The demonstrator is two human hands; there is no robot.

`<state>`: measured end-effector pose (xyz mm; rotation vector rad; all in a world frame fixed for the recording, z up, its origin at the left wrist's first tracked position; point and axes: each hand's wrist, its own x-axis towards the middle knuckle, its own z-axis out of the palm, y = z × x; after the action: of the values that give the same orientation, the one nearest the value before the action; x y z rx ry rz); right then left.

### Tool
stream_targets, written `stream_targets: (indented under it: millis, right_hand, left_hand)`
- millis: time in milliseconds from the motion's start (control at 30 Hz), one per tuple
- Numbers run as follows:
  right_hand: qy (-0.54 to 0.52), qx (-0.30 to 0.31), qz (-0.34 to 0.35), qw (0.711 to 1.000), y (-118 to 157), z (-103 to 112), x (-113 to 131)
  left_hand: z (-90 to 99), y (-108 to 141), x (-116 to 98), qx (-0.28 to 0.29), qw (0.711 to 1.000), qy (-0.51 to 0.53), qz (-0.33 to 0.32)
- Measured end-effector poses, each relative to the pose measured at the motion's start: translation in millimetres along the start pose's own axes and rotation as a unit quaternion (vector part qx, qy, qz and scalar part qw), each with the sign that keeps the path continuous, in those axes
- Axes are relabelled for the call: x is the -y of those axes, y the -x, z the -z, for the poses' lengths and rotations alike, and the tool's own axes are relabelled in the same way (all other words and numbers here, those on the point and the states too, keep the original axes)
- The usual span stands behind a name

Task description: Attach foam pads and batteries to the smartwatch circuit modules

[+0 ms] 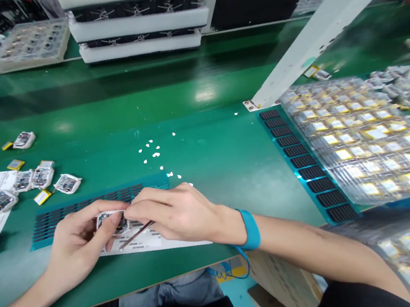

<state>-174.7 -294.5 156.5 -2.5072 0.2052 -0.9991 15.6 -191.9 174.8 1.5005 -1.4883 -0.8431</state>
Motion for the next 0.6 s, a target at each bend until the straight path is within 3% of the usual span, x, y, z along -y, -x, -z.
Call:
stream_targets:
  millis: [200,600]
  right_hand:
    - [-0.042,-0.041,-0.032,0.998,-2.0,-5.8,3.6]
    - [0.087,-0.001,0.049,0.995,1.8,-1.0,-2.9]
  left_hand:
    - [-1.4,1.4,-3.0,0.009,0.996,-0.047,-0.072]
    - [0.7,0.5,1.4,0.057,0.995,0.069,0.048]
